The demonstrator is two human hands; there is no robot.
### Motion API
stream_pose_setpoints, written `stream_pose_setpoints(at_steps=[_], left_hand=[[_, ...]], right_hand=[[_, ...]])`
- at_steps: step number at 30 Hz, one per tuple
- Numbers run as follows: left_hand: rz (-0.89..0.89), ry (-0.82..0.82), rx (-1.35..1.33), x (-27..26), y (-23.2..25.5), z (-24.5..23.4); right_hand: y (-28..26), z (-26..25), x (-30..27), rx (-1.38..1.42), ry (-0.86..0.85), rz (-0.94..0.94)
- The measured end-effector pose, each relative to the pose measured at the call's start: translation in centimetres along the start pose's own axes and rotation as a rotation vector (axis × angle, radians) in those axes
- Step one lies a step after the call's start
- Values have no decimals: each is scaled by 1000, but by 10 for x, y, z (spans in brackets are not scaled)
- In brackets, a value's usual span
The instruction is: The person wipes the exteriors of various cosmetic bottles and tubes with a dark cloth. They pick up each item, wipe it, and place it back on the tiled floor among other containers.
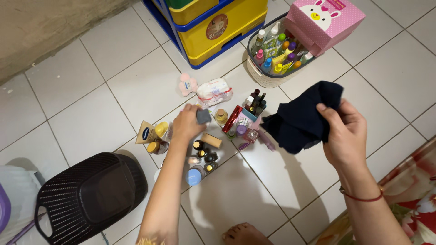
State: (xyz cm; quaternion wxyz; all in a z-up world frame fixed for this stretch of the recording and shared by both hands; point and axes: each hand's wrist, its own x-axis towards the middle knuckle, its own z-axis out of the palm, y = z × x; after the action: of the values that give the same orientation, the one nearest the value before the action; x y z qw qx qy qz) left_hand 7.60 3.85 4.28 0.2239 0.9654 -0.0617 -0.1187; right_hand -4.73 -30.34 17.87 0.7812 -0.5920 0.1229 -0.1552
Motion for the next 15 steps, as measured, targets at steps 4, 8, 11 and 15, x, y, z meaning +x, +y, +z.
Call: stream_pose_setpoints(at_steps=[4, 8, 11, 15], left_hand=[[117, 336, -509, -50, 49, -35], [342, 483, -659, -97, 103, -45], [383, 553, -588, -118, 136, -48], [363, 637, -584, -127, 135, -69]], right_hand=[[-3, 13, -10, -561, -80, -362], [1, 57, -24, -981, -258, -839], [11, 83, -38, -951, -440, -754], [14, 89, -48, -992, -505, -875]])
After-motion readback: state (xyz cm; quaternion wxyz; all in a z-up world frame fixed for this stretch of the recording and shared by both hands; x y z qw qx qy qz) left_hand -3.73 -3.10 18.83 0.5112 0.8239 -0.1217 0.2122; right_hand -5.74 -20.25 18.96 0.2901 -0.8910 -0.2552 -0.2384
